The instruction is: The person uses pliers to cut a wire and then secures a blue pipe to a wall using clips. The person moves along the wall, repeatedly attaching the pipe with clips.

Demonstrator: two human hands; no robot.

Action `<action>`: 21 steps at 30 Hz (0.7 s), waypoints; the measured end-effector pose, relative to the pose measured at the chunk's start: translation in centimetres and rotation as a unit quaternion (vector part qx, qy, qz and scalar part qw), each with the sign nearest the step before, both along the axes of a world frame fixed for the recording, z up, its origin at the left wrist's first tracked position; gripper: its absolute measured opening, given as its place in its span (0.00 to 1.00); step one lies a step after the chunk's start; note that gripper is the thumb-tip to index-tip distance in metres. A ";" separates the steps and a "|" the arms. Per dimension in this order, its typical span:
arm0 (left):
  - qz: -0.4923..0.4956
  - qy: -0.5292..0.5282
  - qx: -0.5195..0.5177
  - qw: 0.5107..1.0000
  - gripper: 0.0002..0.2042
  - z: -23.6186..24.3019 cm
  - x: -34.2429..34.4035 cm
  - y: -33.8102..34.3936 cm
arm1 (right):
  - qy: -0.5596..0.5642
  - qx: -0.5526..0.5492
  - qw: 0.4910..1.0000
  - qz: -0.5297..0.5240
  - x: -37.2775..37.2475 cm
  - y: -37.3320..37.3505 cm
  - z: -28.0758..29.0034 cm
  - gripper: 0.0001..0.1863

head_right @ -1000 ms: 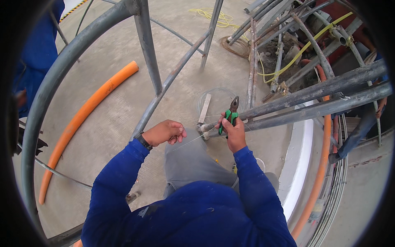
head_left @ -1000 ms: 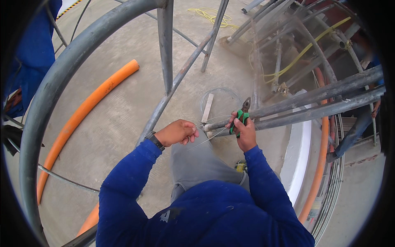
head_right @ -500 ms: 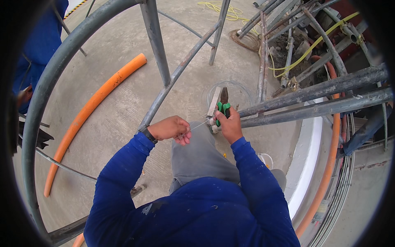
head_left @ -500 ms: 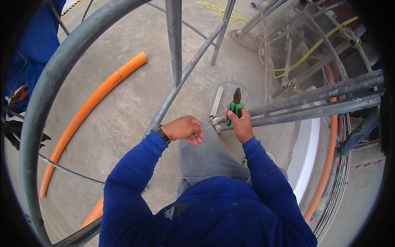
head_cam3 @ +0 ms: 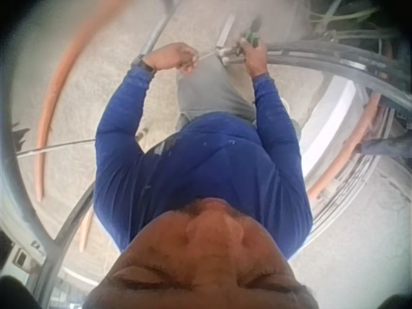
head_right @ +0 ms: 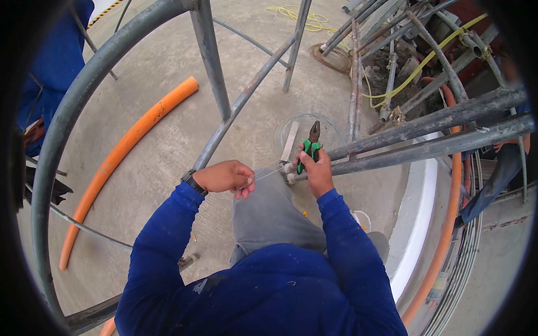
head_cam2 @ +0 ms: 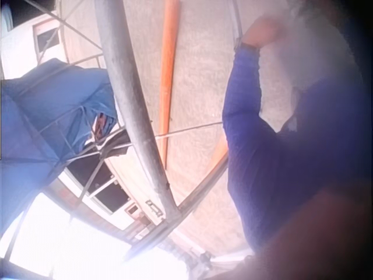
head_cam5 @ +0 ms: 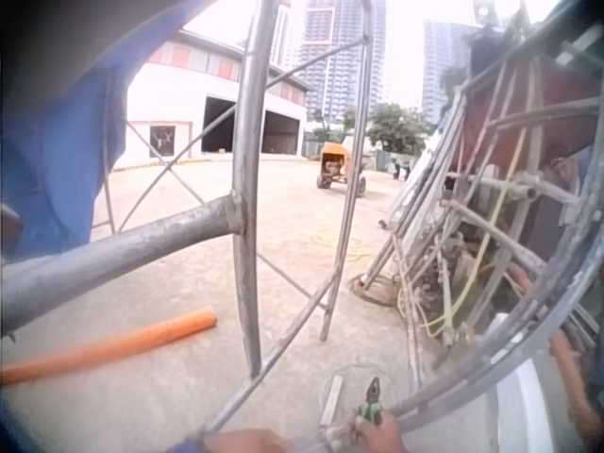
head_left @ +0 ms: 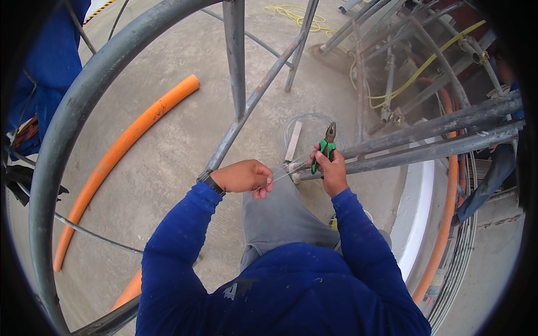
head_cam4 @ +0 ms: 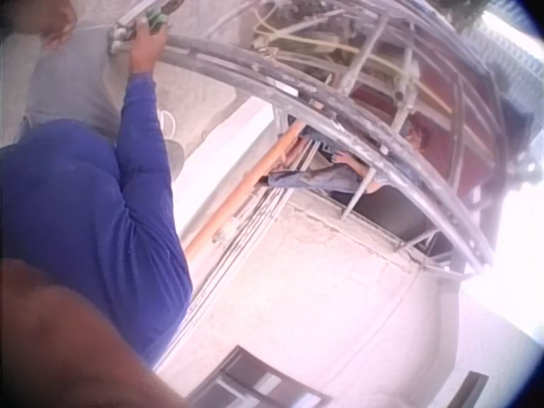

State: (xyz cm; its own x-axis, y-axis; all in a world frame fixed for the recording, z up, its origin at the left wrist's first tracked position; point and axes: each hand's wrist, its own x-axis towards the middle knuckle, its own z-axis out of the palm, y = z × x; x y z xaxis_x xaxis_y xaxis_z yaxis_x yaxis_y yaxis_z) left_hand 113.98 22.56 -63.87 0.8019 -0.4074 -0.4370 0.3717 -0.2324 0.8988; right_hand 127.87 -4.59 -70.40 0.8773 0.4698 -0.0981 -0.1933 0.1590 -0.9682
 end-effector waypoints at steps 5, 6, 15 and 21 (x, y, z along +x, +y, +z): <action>-0.047 -0.015 0.030 0.998 0.12 -0.3 -0.3 -0.2 | 0.013 0.014 1.000 -0.003 0.4 -0.3 -0.1 0.10; -0.050 -0.014 0.030 0.998 0.12 -0.3 -0.4 -0.4 | 0.009 0.006 1.000 -0.001 0.3 -0.3 -0.1 0.10; -0.076 0.001 -0.006 0.997 0.12 -1.4 -0.3 -1.0 | 0.022 0.007 1.000 -0.018 0.1 0.1 -0.6 0.09; -0.083 0.011 -0.003 0.997 0.12 -2.0 -0.2 -1.5 | -0.021 -0.014 1.000 -0.017 -0.2 0.2 -1.2 0.09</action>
State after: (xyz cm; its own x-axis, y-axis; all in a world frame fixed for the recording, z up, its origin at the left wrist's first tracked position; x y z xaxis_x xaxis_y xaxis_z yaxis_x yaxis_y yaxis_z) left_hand 113.83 21.10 -65.85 0.7144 -0.5358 -0.4501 0.3478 -0.2863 0.8928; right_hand 127.69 -4.36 -71.58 0.8960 0.4379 -0.0736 -0.1480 0.1381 -0.9793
